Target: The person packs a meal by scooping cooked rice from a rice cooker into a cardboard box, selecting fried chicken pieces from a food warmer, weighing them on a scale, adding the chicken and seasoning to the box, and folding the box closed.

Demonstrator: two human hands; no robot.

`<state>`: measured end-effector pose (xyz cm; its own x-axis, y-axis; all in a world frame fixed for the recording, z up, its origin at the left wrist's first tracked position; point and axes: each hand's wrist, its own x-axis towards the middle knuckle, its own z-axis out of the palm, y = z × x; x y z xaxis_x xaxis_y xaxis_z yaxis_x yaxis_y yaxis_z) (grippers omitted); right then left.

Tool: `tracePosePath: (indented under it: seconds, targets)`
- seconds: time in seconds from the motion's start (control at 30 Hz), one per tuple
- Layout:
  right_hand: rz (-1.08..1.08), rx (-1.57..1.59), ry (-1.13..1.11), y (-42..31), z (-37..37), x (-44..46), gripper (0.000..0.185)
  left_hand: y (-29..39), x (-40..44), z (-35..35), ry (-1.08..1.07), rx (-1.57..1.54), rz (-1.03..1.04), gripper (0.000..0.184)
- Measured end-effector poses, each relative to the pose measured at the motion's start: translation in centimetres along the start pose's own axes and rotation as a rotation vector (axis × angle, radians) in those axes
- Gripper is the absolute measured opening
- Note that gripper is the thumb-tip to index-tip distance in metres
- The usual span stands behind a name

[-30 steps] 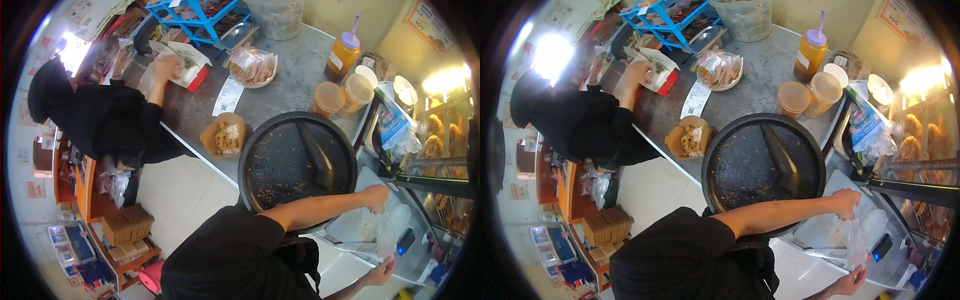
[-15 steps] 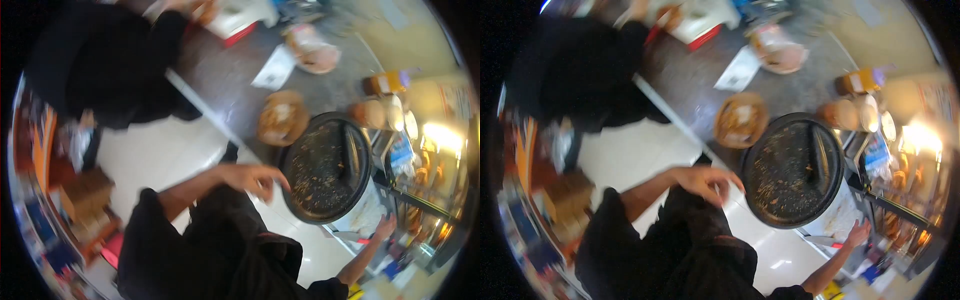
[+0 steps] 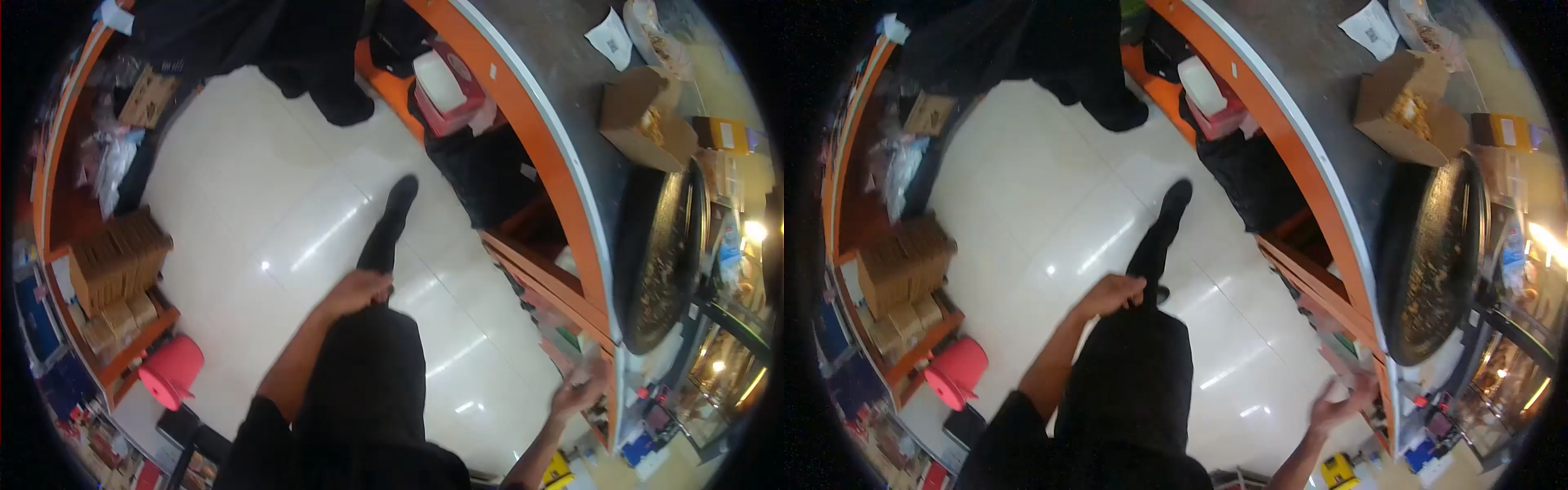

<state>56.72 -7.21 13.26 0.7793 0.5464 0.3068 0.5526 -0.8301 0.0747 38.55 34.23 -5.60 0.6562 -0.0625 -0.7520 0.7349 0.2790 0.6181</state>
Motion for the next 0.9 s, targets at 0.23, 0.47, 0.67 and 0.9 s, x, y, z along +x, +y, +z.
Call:
tracePosePath:
  seconds: [0.23, 0.47, 0.67, 0.9]
  targets:
    - [0.128, 0.554, -1.137, -13.1, 17.1, -11.8, 0.048, -16.3, 6.8, -8.0, 0.390, 0.498, 0.282, 0.024]
    - [0.338, 0.869, -0.928, -18.0, 14.4, -7.9, 0.041, -18.5, -1.6, -14.5, 0.458, 0.114, -0.533, 0.027]
    - [0.793, 0.869, -0.801, -18.2, 15.0, -9.0, 0.032, -9.1, 10.0, -27.6, 0.499, 0.003, -0.100, 0.028]
    - [0.386, 0.198, -1.390, -21.1, 10.5, -26.7, 0.032, 17.1, 36.4, -45.5, 0.378, -0.751, 0.257, 0.016]
